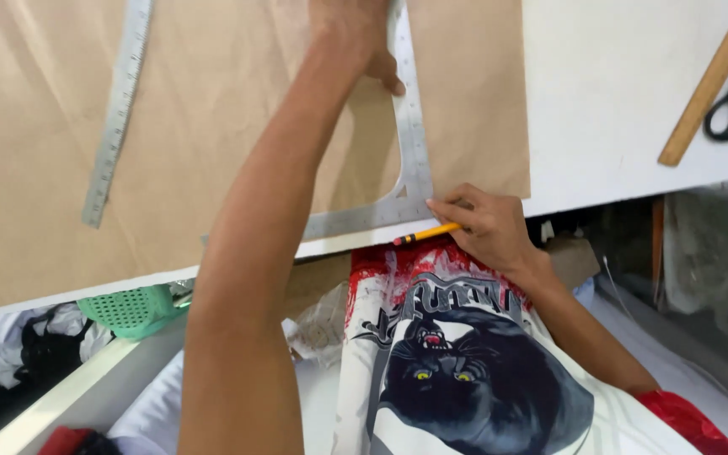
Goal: Using an L-square and other rulers to measure and mark lines on brown pattern paper with a pencil.
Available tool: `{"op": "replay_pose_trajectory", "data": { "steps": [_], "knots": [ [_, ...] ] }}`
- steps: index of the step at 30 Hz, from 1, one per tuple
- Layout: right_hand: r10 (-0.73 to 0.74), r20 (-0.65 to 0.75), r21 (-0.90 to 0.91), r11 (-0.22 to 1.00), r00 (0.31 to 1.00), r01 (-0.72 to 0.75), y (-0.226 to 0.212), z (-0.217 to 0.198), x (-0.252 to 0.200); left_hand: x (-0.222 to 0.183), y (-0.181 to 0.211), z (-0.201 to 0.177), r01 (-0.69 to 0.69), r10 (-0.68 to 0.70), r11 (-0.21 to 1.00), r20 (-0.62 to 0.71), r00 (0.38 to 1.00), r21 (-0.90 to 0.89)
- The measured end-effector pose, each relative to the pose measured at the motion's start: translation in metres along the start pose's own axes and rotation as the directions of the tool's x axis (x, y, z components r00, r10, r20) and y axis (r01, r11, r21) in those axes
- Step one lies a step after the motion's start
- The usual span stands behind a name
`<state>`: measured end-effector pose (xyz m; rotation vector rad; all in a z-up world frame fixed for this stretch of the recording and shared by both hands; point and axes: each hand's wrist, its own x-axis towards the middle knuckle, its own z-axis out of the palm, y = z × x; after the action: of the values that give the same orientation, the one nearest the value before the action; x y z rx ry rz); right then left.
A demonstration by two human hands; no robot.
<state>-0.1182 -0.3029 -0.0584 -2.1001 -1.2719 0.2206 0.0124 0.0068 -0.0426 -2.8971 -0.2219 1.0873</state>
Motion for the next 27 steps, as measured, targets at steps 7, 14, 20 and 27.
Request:
{"op": "replay_pose_trajectory", "data": {
  "steps": [7, 14, 20, 27],
  "knots": [
    [-0.042, -0.041, -0.028, 0.999, 0.998, 0.041, -0.001, 0.004, -0.001, 0.003, -0.002, 0.016, 0.149, -0.068, 0.938, 0.258, 0.964, -0.312],
    [-0.040, -0.103, -0.061, 0.998, 0.994, 0.034, -0.008, 0.004, 0.006, -0.002, -0.005, 0.011, 0.184, -0.107, 0.928, 0.242, 0.964, -0.324],
    [0.111, -0.098, -0.030, 0.993, 0.989, -0.114, -0.011, 0.009, 0.005, -0.011, -0.005, 0.002, 0.219, -0.125, 0.923, 0.292, 0.948, -0.316],
    [0.102, -0.093, -0.129, 0.985, 0.990, -0.114, -0.009, 0.013, 0.002, -0.018, -0.008, -0.003, 0.173, -0.090, 0.946, 0.288, 0.953, -0.275]
  ]
}}
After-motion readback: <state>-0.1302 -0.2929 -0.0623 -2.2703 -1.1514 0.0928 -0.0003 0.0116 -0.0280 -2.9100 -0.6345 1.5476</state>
